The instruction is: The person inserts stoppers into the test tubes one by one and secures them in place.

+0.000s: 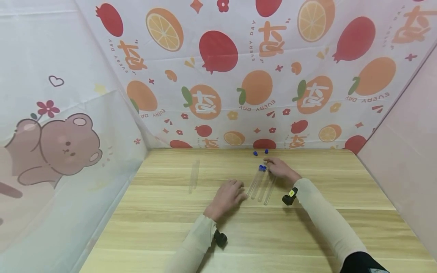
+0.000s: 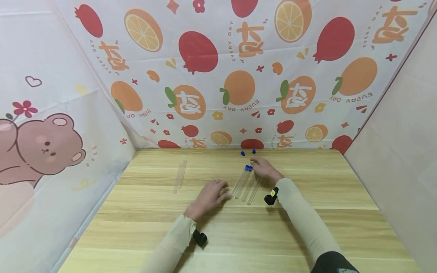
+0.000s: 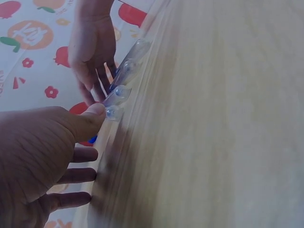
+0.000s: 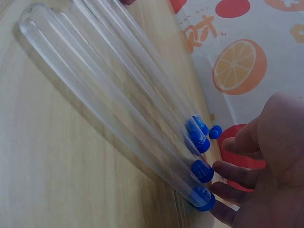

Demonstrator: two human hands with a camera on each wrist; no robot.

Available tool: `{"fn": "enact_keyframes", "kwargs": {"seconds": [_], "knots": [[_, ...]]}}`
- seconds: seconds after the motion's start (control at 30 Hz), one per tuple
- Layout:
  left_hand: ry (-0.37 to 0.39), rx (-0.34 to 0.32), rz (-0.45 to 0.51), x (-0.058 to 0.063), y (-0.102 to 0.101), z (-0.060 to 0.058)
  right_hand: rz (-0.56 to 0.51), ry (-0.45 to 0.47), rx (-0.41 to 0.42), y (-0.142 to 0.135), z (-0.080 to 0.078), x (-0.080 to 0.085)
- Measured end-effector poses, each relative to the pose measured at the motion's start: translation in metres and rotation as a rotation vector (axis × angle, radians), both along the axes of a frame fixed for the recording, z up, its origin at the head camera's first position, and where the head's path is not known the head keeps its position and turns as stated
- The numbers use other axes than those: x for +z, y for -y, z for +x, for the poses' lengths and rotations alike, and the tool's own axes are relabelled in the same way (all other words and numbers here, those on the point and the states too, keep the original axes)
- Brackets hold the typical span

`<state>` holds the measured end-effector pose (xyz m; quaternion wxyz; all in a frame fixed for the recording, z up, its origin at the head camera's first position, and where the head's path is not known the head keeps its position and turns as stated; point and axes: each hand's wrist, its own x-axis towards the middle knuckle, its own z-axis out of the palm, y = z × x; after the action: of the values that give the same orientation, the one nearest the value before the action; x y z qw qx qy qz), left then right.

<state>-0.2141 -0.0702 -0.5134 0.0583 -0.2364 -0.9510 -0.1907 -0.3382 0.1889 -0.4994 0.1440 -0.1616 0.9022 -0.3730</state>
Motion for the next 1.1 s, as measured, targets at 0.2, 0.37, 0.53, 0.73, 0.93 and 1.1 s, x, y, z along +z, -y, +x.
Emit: {"fn": "enact_keyframes", "kwargs": {"seconds": [0.2,0.37,0.53,0.73,0.93,1.1], "knots": [[-0.01,0.012,0.017,0.004,0.005,-0.002,-0.029,0.008,-0.044,-0.006,-0.003,0.004],[-0.043,0.026,0.045,0.01,0.016,-0.004,-0.065,-0.003,-0.046,-0.012,-0.004,0.013],[-0.073,0.059,0.035,0.012,0.031,-0.008,-0.083,0.027,-0.052,-0.017,-0.001,0.021],[-0.105,0.163,0.018,0.013,0.054,-0.015,-0.057,-0.011,-0.057,-0.022,-0.001,0.026],[-0.137,0.327,-0.034,0.015,0.08,-0.021,-0.043,-0.034,-0.056,-0.026,-0.002,0.026],[-0.11,0.479,-0.035,0.021,0.094,-0.021,-0.032,-0.068,-0.049,-0.031,-0.002,0.026]]}}
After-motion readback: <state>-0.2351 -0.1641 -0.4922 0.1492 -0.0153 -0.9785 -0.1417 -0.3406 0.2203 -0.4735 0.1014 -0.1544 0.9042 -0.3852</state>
